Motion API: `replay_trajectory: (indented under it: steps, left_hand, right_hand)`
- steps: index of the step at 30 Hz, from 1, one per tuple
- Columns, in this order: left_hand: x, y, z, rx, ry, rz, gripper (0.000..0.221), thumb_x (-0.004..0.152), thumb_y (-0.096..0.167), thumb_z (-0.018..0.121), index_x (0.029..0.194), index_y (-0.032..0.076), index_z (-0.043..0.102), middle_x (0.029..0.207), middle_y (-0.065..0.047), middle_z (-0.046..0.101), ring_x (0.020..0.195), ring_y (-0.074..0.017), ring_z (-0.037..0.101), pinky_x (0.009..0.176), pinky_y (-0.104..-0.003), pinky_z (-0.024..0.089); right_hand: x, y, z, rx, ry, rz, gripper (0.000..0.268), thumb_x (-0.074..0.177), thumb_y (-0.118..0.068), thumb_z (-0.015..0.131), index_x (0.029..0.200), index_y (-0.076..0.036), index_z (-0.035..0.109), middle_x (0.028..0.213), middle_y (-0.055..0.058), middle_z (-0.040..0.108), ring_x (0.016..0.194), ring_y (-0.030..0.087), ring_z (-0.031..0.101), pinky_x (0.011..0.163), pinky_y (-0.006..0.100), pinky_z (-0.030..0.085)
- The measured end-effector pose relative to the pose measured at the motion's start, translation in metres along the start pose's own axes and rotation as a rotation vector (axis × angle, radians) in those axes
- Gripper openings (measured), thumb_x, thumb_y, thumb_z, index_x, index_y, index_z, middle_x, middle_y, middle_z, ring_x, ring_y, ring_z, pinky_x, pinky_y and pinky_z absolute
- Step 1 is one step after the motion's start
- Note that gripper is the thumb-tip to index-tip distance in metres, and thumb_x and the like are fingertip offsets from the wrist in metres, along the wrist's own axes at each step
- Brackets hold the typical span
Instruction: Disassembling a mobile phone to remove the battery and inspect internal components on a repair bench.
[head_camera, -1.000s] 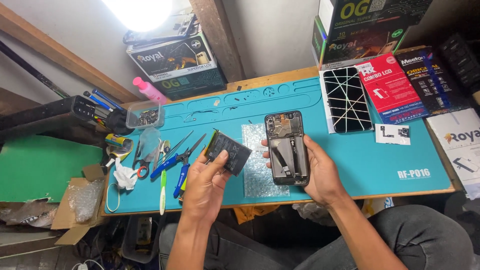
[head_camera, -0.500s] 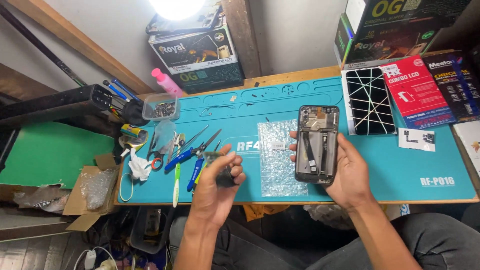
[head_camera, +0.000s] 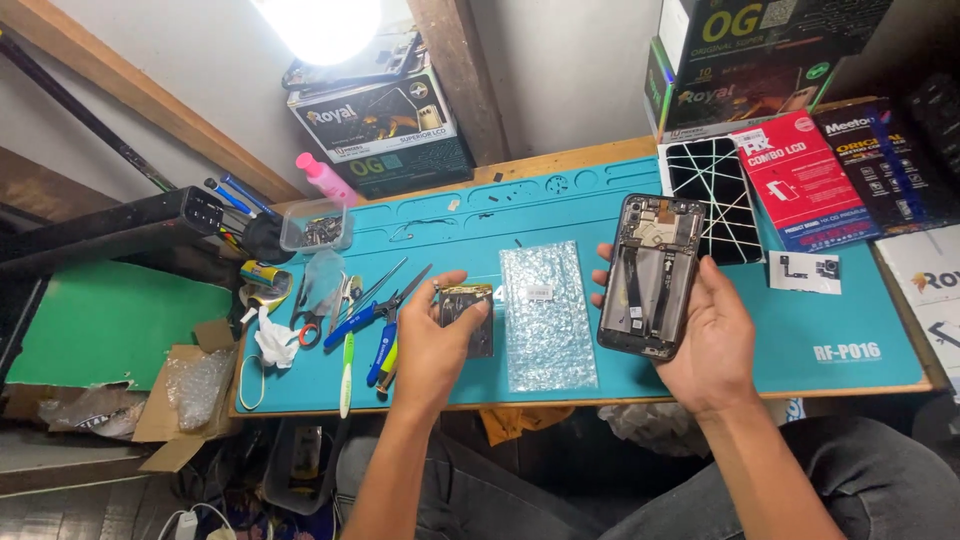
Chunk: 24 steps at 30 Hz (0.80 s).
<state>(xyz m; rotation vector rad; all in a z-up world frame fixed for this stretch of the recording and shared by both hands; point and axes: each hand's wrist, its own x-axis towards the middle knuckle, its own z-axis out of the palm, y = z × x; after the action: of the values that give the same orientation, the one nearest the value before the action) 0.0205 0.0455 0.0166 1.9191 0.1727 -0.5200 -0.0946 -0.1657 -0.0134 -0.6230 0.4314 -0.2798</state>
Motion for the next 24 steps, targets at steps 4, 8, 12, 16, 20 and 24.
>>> replay_trajectory:
  steps: [4,8,12,16,20,24]
  left_hand:
    - [0.029,-0.021,0.009,0.152,0.014,0.188,0.031,0.096,0.019,0.075,0.126,0.014,0.072,0.11,-0.008,0.081,0.092,-0.0202,0.076,0.074,-0.037,0.065]
    - [0.021,-0.012,0.019,0.245,0.067,0.319,0.069,0.096,0.016,0.071,0.16,0.005,0.047,0.145,-0.036,0.058,0.146,-0.0492,0.051,0.11,-0.065,0.051]
    - [0.012,-0.018,0.024,0.413,0.133,0.573,0.054,0.097,0.005,0.069,0.148,-0.006,0.056,0.14,-0.035,0.057,0.141,-0.0578,0.051,0.11,-0.072,0.05]
    - [-0.008,-0.042,0.028,0.367,0.186,0.732,0.037,0.098,0.0,0.067,0.134,-0.007,0.066,0.134,-0.031,0.06,0.132,-0.0541,0.058,0.102,-0.064,0.054]
    - [-0.009,-0.079,0.028,0.371,0.346,1.043,0.022,0.101,0.004,0.07,0.122,0.001,0.071,0.121,-0.017,0.065,0.113,-0.0369,0.066,0.094,-0.051,0.058]
    - [-0.016,-0.088,0.015,0.309,0.493,1.062,0.009,0.103,0.01,0.07,0.109,0.005,0.073,0.103,-0.01,0.071,0.098,-0.0297,0.068,0.093,-0.044,0.056]
  right_hand:
    - [0.001,0.005,-0.011,0.025,-0.079,-0.015,0.075,0.104,-0.048,0.036,0.165,-0.004,0.043,0.155,0.03,0.057,0.126,0.044,0.061,0.106,0.058,0.05]
    - [0.005,0.013,-0.017,0.023,-0.047,-0.017,0.062,0.101,-0.038,0.043,0.157,-0.012,0.048,0.153,0.029,0.062,0.124,0.046,0.066,0.098,0.06,0.056]
    - [0.001,0.017,-0.01,-0.055,0.039,-0.048,0.064,0.087,-0.004,0.056,0.149,-0.018,0.047,0.145,0.03,0.068,0.122,0.046,0.072,0.089,0.06,0.061]
    - [-0.003,0.026,-0.009,-0.204,0.075,-0.101,0.085,0.076,0.015,0.07,0.153,-0.01,0.047,0.135,0.029,0.071,0.118,0.046,0.073,0.09,0.06,0.062]
    - [-0.002,0.028,-0.007,-0.402,0.061,-0.099,0.085,0.074,0.012,0.078,0.152,-0.006,0.05,0.121,0.027,0.077,0.108,0.042,0.078,0.091,0.056,0.067]
    - [-0.005,0.025,0.003,-0.593,0.076,-0.033,0.079,0.078,0.003,0.079,0.151,-0.01,0.051,0.115,0.025,0.08,0.1,0.037,0.08,0.08,0.047,0.067]
